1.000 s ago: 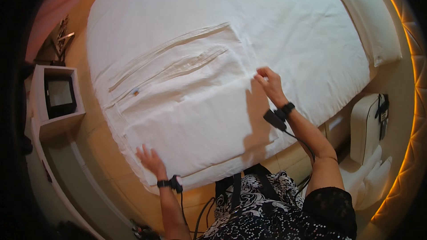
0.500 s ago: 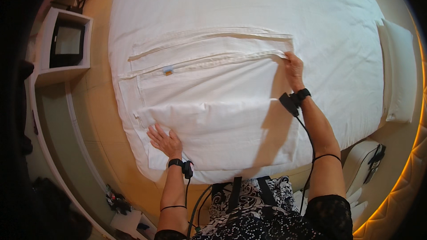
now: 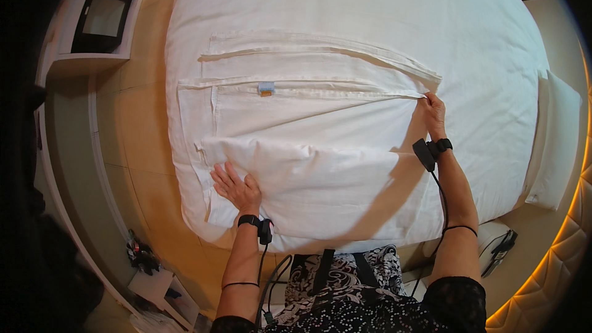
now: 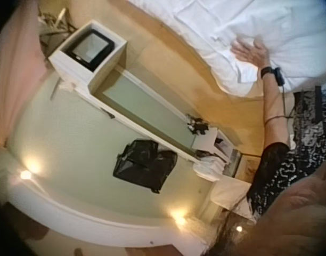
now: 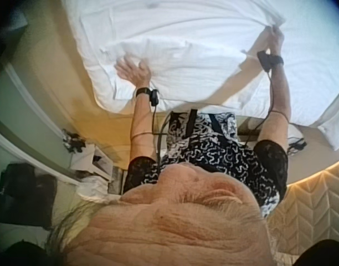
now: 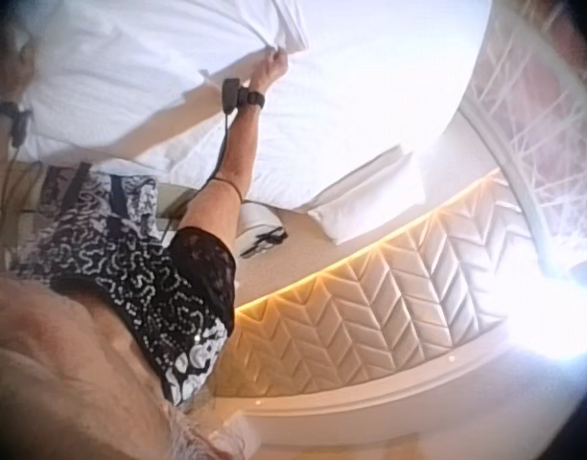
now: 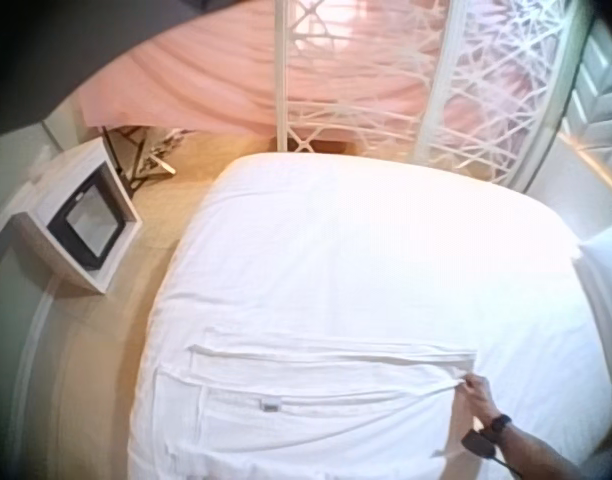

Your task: The person folds a white duvet on a bed and places it on a nearby cabinet. Then, using a dark cloth, they wipe the surface of the cabinet and a white countertop, moving items aside as needed.

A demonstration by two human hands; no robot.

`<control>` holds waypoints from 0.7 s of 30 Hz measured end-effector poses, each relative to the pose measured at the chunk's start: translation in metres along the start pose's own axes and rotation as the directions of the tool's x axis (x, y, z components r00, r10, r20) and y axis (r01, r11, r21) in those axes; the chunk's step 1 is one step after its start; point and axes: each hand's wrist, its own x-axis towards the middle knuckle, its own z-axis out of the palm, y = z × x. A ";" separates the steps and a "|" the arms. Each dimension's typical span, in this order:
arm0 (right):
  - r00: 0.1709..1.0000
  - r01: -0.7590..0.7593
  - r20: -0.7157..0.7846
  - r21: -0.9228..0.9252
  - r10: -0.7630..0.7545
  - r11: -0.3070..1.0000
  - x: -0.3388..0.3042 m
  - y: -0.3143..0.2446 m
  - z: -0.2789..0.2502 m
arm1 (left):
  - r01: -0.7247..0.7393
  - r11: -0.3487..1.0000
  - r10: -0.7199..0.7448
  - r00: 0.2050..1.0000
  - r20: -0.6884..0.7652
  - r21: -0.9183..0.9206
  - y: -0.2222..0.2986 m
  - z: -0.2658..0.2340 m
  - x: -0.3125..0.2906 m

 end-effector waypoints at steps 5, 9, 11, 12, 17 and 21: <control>1.000 -0.002 -0.016 -0.214 -0.002 0.977 0.006 -0.015 0.003 | 0.009 1.000 -0.009 1.000 -0.016 0.017 -0.003 -0.002 0.000; 1.000 -0.006 0.003 -0.237 0.006 0.971 0.008 -0.016 -0.005 | 0.000 1.000 0.000 1.000 -0.001 -0.017 0.001 -0.001 0.005; 0.998 0.053 -0.022 -0.227 -0.060 0.973 -0.006 -0.025 -0.009 | 0.002 1.000 -0.002 1.000 0.006 -0.015 0.002 -0.002 0.006; 0.990 0.110 -0.059 -0.246 -0.128 0.963 -0.022 -0.044 -0.007 | 0.002 1.000 -0.001 1.000 0.003 -0.015 0.003 -0.004 0.005; 0.984 0.033 -0.145 -0.403 -0.100 0.915 -0.111 -0.027 -0.057 | 0.000 1.000 0.000 0.998 -0.065 0.007 0.002 0.006 0.002; 0.946 -0.297 -0.184 -0.165 0.266 0.941 -0.226 0.009 -0.078 | -0.016 1.000 0.017 0.994 -0.111 0.010 0.000 0.011 0.004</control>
